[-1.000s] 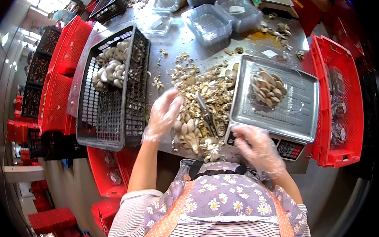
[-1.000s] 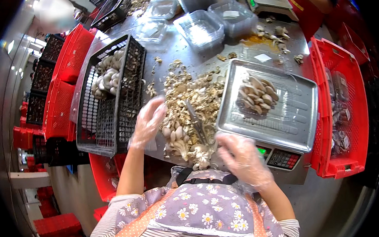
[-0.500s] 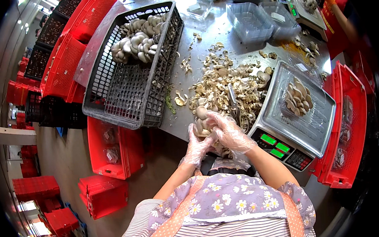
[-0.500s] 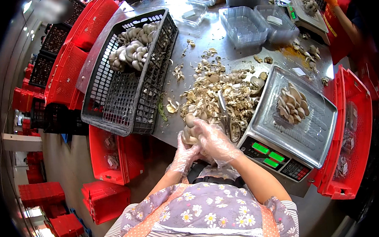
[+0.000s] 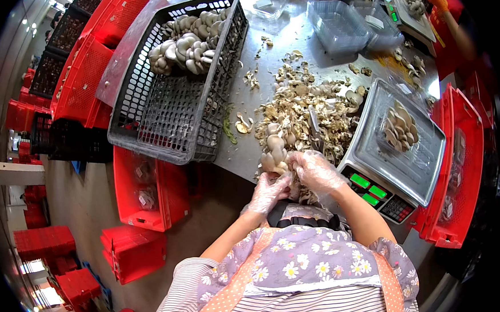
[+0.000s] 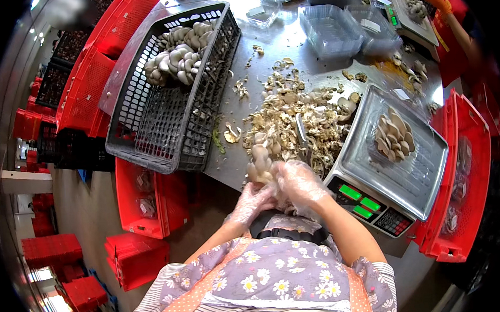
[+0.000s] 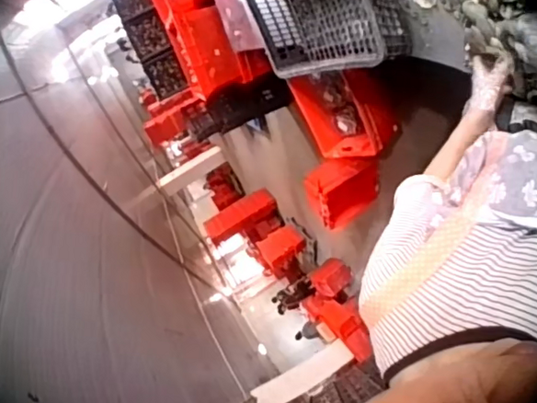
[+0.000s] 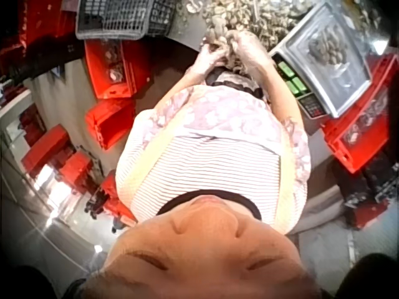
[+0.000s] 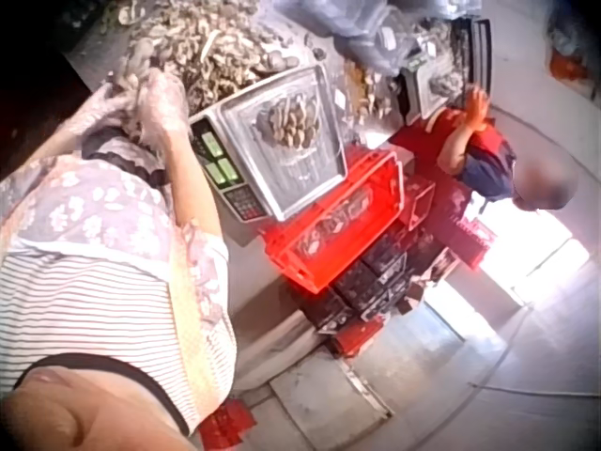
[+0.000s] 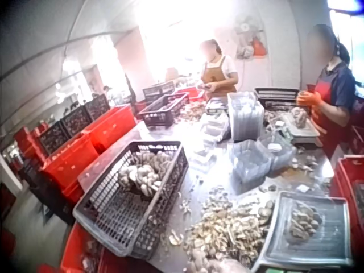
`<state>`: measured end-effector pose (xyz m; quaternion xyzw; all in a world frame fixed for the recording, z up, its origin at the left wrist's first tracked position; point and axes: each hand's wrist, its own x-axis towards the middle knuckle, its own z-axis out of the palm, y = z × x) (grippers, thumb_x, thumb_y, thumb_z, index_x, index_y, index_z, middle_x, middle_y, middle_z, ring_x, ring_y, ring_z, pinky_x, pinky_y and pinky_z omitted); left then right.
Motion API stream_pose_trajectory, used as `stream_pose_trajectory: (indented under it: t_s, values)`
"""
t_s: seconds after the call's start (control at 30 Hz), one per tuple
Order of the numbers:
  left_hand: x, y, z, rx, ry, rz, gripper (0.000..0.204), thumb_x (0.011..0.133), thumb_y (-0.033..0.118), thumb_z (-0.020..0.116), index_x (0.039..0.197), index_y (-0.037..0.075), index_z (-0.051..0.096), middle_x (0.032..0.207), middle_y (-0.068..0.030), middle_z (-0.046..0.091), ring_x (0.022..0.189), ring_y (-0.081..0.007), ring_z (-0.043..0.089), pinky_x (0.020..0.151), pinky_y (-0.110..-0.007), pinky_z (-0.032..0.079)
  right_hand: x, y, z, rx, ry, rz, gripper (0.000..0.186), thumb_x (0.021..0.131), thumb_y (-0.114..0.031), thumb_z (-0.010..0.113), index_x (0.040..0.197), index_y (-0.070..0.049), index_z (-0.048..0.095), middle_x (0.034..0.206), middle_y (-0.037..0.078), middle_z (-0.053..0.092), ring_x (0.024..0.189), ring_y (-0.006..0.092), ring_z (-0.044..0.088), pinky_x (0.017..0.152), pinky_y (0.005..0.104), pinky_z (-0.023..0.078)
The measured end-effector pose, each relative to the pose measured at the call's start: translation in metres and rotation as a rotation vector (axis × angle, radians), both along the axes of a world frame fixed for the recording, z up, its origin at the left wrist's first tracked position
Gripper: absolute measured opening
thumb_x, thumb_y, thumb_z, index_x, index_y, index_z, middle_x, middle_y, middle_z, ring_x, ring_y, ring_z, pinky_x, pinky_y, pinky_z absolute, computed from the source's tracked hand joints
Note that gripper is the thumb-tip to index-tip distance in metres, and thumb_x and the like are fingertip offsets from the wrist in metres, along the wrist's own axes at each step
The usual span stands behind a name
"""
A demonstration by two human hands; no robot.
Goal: The person trims oyster mushrooms using shears, removes the base, and places the trimmed clusters into clear plastic containers on a digital scale. After weighing, the containers are closed and placed into red crates. The person repeats this process with multiple mushroom clusters throughout the clip.
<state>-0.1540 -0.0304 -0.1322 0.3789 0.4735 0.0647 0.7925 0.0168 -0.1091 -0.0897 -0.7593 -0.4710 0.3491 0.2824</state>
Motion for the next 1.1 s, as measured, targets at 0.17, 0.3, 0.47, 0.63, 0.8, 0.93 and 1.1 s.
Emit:
stream_pose_trajectory:
  t_s: [0.17, 0.3, 0.47, 0.63, 0.8, 0.93, 1.1]
  values:
    - [0.001, -0.004, 0.003, -0.090, -0.116, 0.070, 0.042, 0.095, 0.024, 0.072, 0.129, 0.007, 0.052, 0.107, -0.0025, 0.064, 0.090, -0.0134, 0.064, 0.075, -0.030, 0.056, -0.014, 0.003, 0.009, 0.146, 0.167, 0.061, 0.020, 0.094, -0.006, 0.055, 0.110, -0.001, 0.066, 0.104, 0.020, 0.069, 0.098, 0.0369, 0.066, 0.086, 0.0440, 0.051]
    - [-0.025, 0.012, 0.005, -0.145, -0.168, -0.009, 0.039, 0.097, 0.024, 0.070, 0.129, 0.007, 0.054, 0.108, -0.0026, 0.065, 0.093, -0.0142, 0.065, 0.076, -0.031, 0.056, -0.013, 0.009, 0.027, 0.226, 0.250, -0.016, 0.023, 0.091, -0.005, 0.057, 0.111, -0.001, 0.066, 0.100, 0.020, 0.070, 0.096, 0.0363, 0.066, 0.086, 0.0431, 0.051]
    - [-0.046, 0.017, 0.029, -0.072, -0.268, -0.106, 0.039, 0.099, 0.021, 0.067, 0.132, 0.005, 0.053, 0.114, -0.0070, 0.066, 0.096, -0.0153, 0.064, 0.084, -0.031, 0.055, -0.004, -0.004, 0.021, 0.315, 0.436, -0.331, 0.027, 0.091, -0.013, 0.064, 0.113, 0.002, 0.064, 0.096, 0.016, 0.069, 0.091, 0.0259, 0.067, 0.084, 0.0397, 0.053]
    - [-0.032, 0.021, 0.062, -0.040, -0.233, -0.247, 0.034, 0.099, 0.013, 0.065, 0.130, 0.003, 0.054, 0.114, -0.0096, 0.065, 0.092, -0.0161, 0.064, 0.079, -0.031, 0.055, 0.006, -0.014, 0.036, 0.194, 0.710, -0.179, 0.082, 0.085, -0.027, 0.078, 0.150, -0.001, 0.036, 0.142, 0.022, 0.050, 0.128, 0.0315, 0.054, 0.105, 0.0414, 0.046]
    - [-0.004, 0.022, 0.072, 0.156, -0.305, -0.556, 0.027, 0.101, 0.009, 0.058, 0.128, 0.002, 0.057, 0.100, -0.0039, 0.062, 0.090, -0.0119, 0.061, 0.077, -0.031, 0.054, 0.005, -0.016, 0.033, 0.376, 0.670, -0.194, 0.124, 0.063, -0.047, 0.090, 0.158, -0.003, 0.024, 0.157, 0.025, 0.031, 0.148, 0.0355, 0.029, 0.120, 0.0436, 0.026]
    - [0.024, 0.012, 0.075, 0.060, -0.285, -0.480, 0.030, 0.097, 0.000, 0.051, 0.125, 0.002, 0.060, 0.092, -0.0017, 0.063, 0.076, -0.0092, 0.059, 0.064, -0.026, 0.050, 0.030, -0.030, 0.051, 0.416, 0.154, -0.145, 0.123, 0.059, -0.043, 0.092, 0.157, -0.006, 0.028, 0.161, 0.024, 0.025, 0.151, 0.0389, 0.021, 0.123, 0.0440, 0.020]
    - [0.051, 0.008, 0.102, -0.030, -0.216, -0.526, 0.030, 0.097, -0.001, 0.049, 0.122, 0.005, 0.064, 0.086, 0.0014, 0.061, 0.062, -0.0053, 0.051, 0.053, -0.021, 0.041, 0.051, -0.066, 0.089, 0.345, 0.263, -0.053, 0.110, 0.061, -0.032, 0.092, 0.154, -0.008, 0.036, 0.151, 0.022, 0.042, 0.139, 0.0374, 0.042, 0.116, 0.0430, 0.034]
